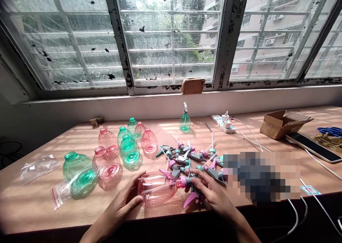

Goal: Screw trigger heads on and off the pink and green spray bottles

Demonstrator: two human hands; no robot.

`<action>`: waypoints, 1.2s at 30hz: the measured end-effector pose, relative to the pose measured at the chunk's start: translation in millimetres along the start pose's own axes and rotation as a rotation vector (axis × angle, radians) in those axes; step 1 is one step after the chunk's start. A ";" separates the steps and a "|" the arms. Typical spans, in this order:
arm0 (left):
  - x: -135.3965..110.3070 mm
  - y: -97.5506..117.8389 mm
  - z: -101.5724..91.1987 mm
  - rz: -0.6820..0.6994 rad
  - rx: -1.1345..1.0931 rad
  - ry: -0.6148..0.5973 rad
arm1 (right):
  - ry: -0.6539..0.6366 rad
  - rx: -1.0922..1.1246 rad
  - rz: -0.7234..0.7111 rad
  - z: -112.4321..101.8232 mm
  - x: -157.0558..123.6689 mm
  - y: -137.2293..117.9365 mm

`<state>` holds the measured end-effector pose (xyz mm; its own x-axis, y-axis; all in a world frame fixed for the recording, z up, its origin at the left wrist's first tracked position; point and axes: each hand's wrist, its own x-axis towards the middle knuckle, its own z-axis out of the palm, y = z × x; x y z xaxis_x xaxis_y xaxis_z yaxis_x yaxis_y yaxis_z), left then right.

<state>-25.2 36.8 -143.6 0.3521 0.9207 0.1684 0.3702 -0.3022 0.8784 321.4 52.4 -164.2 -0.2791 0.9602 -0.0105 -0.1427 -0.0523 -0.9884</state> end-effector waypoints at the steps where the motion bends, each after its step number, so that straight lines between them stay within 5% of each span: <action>1: -0.4 0.6 0.4 0.024 -0.018 0.000 | 0.006 0.008 0.003 0.5 -0.1 -0.5; 8: -4.1 1.1 4.3 0.154 0.025 0.080 | 0.023 0.059 0.010 0.5 1.8 4.0; 18: -3.2 -4.7 3.4 0.142 0.136 0.027 | -0.021 -0.053 -0.018 -0.9 0.7 -1.0; 24: -4.9 6.1 2.6 0.048 -0.012 0.008 | -0.028 -0.041 0.005 -3.6 2.0 5.3; 36: -5.3 -1.9 3.4 0.112 0.079 0.006 | 0.020 -0.040 -0.002 5.4 -0.1 -4.0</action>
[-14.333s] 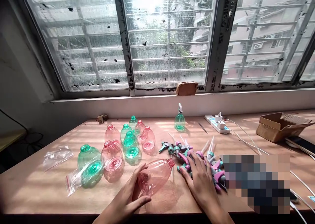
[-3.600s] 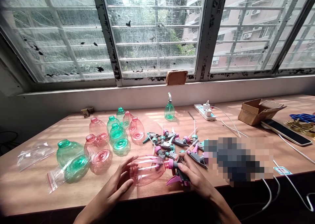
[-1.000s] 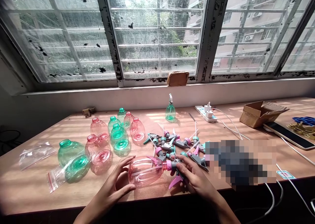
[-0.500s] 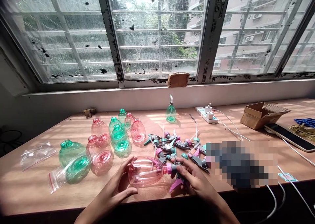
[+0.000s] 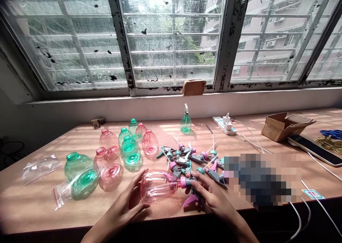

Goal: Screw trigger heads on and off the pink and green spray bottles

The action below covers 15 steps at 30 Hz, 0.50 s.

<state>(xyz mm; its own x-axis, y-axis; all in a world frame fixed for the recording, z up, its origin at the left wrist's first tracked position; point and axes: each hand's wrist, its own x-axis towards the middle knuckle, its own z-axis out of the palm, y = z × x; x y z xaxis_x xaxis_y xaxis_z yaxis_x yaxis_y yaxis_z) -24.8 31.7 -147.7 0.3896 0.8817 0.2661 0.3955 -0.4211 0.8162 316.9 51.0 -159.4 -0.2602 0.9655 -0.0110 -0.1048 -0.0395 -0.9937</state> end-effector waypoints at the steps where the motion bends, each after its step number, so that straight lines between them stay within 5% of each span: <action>1: -0.4 0.0 -0.6 -0.005 0.005 -0.012 | 0.001 -0.012 -0.003 -0.2 0.0 0.4; 9: 1.6 9.7 -0.1 -0.113 -0.191 -0.030 | -0.003 -0.009 0.009 1.6 -0.2 0.4; 15: -1.7 13.6 0.7 0.007 -0.034 -0.007 | 0.004 0.019 0.013 1.7 0.9 3.1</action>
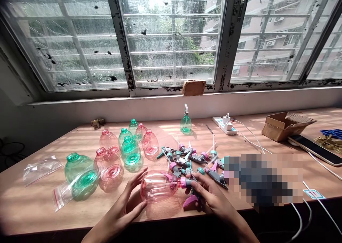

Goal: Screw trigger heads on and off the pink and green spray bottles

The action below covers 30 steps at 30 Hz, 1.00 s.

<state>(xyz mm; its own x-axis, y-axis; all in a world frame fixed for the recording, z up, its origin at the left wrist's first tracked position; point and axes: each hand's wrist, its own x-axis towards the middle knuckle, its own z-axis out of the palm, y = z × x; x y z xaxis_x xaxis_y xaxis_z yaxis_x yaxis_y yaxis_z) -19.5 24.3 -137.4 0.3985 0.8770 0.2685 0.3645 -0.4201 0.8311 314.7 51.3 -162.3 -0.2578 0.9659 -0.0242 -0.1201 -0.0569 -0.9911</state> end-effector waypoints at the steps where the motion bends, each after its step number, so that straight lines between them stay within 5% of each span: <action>1: -0.5 -1.3 0.2 0.014 0.029 0.007 | -0.005 0.001 -0.001 -0.1 0.0 0.6; 11: 5.1 -11.9 -2.4 -0.099 -0.047 0.054 | -0.015 -0.006 -0.007 0.6 -0.6 -0.3; 21: 1.6 -18.1 2.4 0.035 -0.053 0.055 | 0.013 0.010 0.010 -1.7 1.3 4.8; 30: 2.7 -9.8 -1.9 -0.091 -0.138 0.033 | 0.003 0.010 0.016 -3.7 0.7 6.2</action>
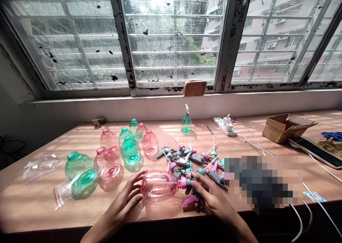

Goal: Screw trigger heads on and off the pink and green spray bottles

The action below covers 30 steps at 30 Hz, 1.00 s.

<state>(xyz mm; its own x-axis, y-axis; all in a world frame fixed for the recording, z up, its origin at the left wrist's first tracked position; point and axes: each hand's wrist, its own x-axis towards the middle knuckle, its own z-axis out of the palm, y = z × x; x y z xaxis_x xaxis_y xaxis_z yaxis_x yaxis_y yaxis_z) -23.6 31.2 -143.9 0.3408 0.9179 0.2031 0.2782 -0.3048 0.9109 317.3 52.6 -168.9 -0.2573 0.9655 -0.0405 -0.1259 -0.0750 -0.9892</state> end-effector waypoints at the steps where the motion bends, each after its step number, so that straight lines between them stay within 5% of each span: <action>1: 0.4 0.2 0.3 0.010 0.008 0.006 | 0.007 -0.008 -0.003 -0.1 0.1 0.1; 9: -0.5 -5.6 1.0 0.121 0.127 -0.014 | 0.023 0.016 -0.009 3.5 -0.8 -4.4; 21: -0.3 3.7 0.9 -0.014 0.028 -0.077 | 0.017 0.014 -0.023 4.9 -2.7 -7.1; 30: -1.1 8.9 2.5 0.129 0.082 -0.053 | 0.094 -0.022 -0.019 4.0 -4.0 -5.2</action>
<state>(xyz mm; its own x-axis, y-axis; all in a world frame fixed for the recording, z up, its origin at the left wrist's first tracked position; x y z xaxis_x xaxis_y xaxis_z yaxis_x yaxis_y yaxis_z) -19.2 26.9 -137.0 0.4249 0.8558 0.2950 0.3004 -0.4408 0.8459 315.2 48.1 -163.0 -0.1644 0.9858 -0.0339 -0.1080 -0.0521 -0.9928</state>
